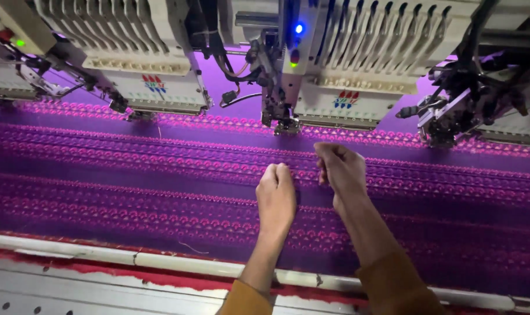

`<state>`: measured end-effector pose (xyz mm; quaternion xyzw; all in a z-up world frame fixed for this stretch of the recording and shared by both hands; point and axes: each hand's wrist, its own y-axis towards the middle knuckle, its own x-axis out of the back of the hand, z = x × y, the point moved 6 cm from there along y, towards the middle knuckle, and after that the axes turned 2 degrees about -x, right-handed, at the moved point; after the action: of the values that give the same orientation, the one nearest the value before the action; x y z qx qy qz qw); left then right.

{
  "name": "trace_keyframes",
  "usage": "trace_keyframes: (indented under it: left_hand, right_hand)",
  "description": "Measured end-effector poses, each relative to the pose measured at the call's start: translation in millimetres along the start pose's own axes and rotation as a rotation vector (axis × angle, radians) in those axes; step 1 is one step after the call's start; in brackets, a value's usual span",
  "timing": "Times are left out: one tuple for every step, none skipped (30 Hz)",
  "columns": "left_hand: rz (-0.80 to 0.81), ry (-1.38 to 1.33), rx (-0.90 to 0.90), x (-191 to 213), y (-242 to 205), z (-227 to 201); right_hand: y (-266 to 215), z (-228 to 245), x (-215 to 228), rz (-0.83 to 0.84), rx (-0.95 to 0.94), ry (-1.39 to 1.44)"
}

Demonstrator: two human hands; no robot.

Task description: Threading and monitoring a multi-head industrial embroidery machine to ensure proper operation.

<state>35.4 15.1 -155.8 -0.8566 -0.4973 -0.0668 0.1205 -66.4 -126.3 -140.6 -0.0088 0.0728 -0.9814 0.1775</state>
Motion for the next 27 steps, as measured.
trace_keyframes:
  left_hand:
    - [0.002, 0.001, 0.004, 1.4, -1.7, -1.0]
    - [-0.007, 0.027, 0.031, 3.3, -3.4, -1.7]
    - [-0.013, 0.051, 0.051, 3.9, -3.6, -1.6]
    - [-0.009, 0.05, 0.049, 2.9, -4.6, -5.4]
    - [-0.029, 0.058, 0.064, 3.7, -6.8, -9.2]
    - [-0.049, 0.066, 0.079, 4.3, -9.3, -12.7]
    - [-0.047, 0.062, 0.068, 2.9, -9.7, -15.3]
    - [-0.072, 0.048, 0.067, 2.8, -10.5, -17.3]
    - [-0.093, 0.038, 0.074, 3.1, -13.9, -19.7]
    - [-0.087, 0.039, 0.071, 0.1, -11.4, -12.6]
    - [-0.102, 0.046, 0.053, -3.1, -6.3, -6.4]
    - [-0.117, 0.052, 0.035, -6.6, -1.1, -0.7]
    - [-0.113, 0.052, 0.025, -6.5, -3.4, -5.0]
    - [-0.109, 0.029, 0.002, -6.4, -5.7, -10.6]
    - [-0.106, 0.004, -0.023, -6.7, -7.8, -16.3]
    - [-0.103, 0.001, -0.035, -8.4, -11.1, -14.1]
    - [-0.103, -0.037, -0.145, -10.2, -12.9, -19.0]
    - [-0.103, -0.075, -0.255, -11.7, -15.1, -24.4]
    - [-0.1, -0.077, -0.267, -11.8, -17.1, -31.1]
    - [-0.088, -0.09, -0.24, -12.3, -18.4, -35.0]
    - [-0.08, -0.101, -0.21, -11.0, -20.8, -35.9]
    - [-0.08, -0.1, -0.217, -10.6, -19.2, -39.5]
    - [-0.067, -0.106, -0.189, -10.9, -19.7, -39.8]
    - [-0.054, -0.111, -0.161, -11.0, -20.3, -39.7]
    - [-0.055, -0.112, -0.167, -10.1, -20.5, -40.0]
    - [-0.053, -0.117, -0.164, -9.2, -20.4, -39.5]
    - [-0.05, -0.123, -0.156, -9.4, -21.5, -38.8]
  right_hand:
    - [-5.7, 5.0, 0.2, -0.001, -0.004, -0.002]
    - [-11.2, 9.2, 1.0, -0.009, -0.04, -0.007]
    - [-15.4, 12.5, 2.1, -0.02, -0.069, -0.008]
    - [-15.4, 12.1, 4.4, -0.025, -0.067, -0.008]
    - [-16.2, 13.5, 7.3, -0.033, -0.053, -0.02]
    - [-17.2, 14.5, 10.5, -0.041, -0.039, -0.033]
    - [-16.7, 16.1, 11.9, -0.044, -0.029, -0.029]
    - [-16.3, 17.4, 14.1, -0.055, -0.024, -0.032]
    - [-18.3, 18.9, 17.8, -0.07, -0.027, -0.036]
    - [-18.9, 18.0, 19.9, -0.076, -0.027, -0.035]
    - [-16.8, 19.4, 21.6, -0.086, 0.008, -0.035]
    - [-14.7, 20.9, 23.5, -0.097, 0.044, -0.034]
    - [-16.8, 23.8, 21.7, -0.102, 0.05, -0.028]
    - [-19.3, 29.4, 20.5, -0.117, 0.094, -0.02]
    - [-21.4, 35.5, 19.4, -0.13, 0.142, -0.013]
    - [-16.4, 32.7, 19.7, -0.135, 0.152, -0.007]
    - [-8.7, 26.8, 18.1, -0.122, 0.08, -0.076]
    - [-1.1, 21.6, 16.7, -0.108, 0.008, -0.146]
    - [-0.8, 25.4, 13.8, -0.113, 0.016, -0.138]
    - [-0.6, 27.1, 11.5, -0.134, -0.008, -0.18]
    - [-2.0, 26.0, 7.9, -0.15, -0.036, -0.223]
    - [1.8, 27.5, 6.5, -0.151, -0.032, -0.217]
    - [3.4, 29.2, 6.7, -0.162, -0.01, -0.275]
    - [4.8, 30.5, 6.6, -0.173, 0.011, -0.333]
    - [5.6, 28.7, 8.5, -0.173, 0.016, -0.329]
    - [6.7, 28.6, 7.0, -0.13, 0.054, -0.389]
    - [7.3, 28.2, 6.9, -0.087, 0.091, -0.453]
